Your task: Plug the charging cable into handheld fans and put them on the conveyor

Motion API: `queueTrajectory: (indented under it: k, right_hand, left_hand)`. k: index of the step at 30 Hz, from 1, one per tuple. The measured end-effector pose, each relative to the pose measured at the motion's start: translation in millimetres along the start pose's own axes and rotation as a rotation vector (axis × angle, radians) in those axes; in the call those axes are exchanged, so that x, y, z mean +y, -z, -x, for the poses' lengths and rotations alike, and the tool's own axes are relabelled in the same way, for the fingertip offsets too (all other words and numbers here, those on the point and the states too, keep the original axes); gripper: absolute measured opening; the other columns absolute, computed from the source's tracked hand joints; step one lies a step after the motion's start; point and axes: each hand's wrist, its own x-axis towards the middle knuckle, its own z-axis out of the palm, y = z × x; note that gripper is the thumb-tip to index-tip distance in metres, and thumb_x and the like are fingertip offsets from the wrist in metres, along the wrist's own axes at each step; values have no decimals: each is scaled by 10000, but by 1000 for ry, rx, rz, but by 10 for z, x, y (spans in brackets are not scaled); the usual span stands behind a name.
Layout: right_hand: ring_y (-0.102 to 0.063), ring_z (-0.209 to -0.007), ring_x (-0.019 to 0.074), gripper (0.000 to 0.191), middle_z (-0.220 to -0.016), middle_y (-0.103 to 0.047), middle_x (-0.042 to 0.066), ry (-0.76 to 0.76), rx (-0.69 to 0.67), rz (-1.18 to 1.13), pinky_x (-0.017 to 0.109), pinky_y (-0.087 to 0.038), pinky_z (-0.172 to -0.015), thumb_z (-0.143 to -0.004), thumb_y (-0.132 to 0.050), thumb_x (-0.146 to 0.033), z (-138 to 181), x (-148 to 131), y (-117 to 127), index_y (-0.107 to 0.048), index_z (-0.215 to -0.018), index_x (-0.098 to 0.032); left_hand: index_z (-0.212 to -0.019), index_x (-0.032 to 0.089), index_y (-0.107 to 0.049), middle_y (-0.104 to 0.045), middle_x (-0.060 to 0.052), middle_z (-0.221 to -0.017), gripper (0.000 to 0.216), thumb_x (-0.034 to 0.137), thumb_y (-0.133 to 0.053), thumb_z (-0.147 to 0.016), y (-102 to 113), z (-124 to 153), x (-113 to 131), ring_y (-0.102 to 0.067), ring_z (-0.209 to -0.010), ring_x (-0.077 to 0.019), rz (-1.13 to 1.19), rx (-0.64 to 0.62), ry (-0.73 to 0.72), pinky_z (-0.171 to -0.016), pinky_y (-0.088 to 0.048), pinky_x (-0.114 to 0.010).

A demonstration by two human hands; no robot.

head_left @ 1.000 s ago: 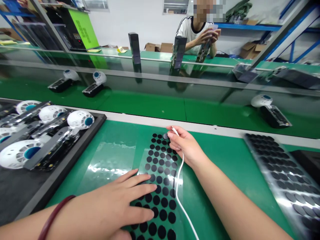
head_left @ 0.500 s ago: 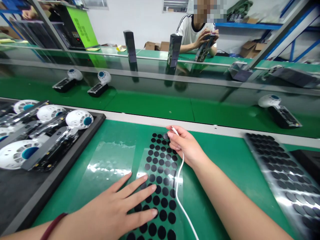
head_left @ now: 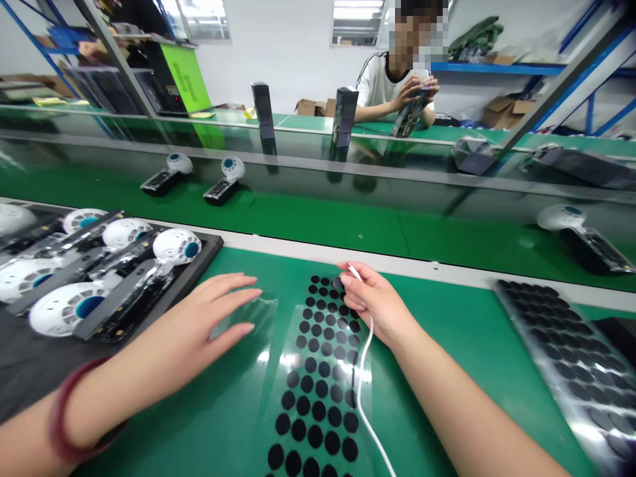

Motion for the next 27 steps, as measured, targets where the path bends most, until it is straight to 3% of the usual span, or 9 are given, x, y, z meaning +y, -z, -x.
queueTrajectory:
  k: [5, 8, 17, 24, 27]
  right_hand:
    - [-212, -384, 2, 224, -596, -402, -73, -14, 14, 6, 221, -103, -408, -642, -690, -223, 9, 5, -7, -609, -848, -185]
    - [-202, -388, 9, 229, -597, -403, -68, -19, 25, 12, 221, -111, -408, -645, -694, -240, 12, 11, -9, -611, -852, -185]
    - [-200, -398, 10, 275, -628, -434, -48, -38, 57, 29, 215, -125, -414, -623, -721, -269, 5, 14, -17, -614, -861, -182]
    - [-243, -407, 14, 312, -711, -487, -10, -60, 110, 35, 214, -136, -419, -585, -744, -284, 16, 30, -11, -620, -860, -203]
    - [-281, -406, 7, 342, -712, -477, -20, -65, 119, 45, 207, -138, -420, -540, -772, -294, 22, 31, -15, -635, -847, -227]
  left_hand:
    - [-949, 170, -593, -625, -68, -1025, 235, 288, -505, -766, -109, -192, -66, -575, -948, -203, 749, -96, 390, -861, -451, -344]
    - [-860, 138, -607, -671, -75, -889, 190, 262, -532, -736, -163, -223, -95, -617, -859, -197, 925, -66, 495, -809, -487, -327]
    - [-798, 130, -608, -668, -68, -822, 189, 282, -525, -723, -214, -263, -178, -623, -806, -182, 841, -33, 433, -752, -500, -293]
    - [-632, 184, -575, -616, -17, -794, 228, 356, -489, -754, -75, -219, -123, -575, -739, -169, 503, 67, 314, -683, -439, -278]
    - [-674, 189, -566, -598, -19, -813, 299, 383, -387, -816, 52, -206, -78, -559, -758, -166, 352, 142, 256, -694, -428, -276]
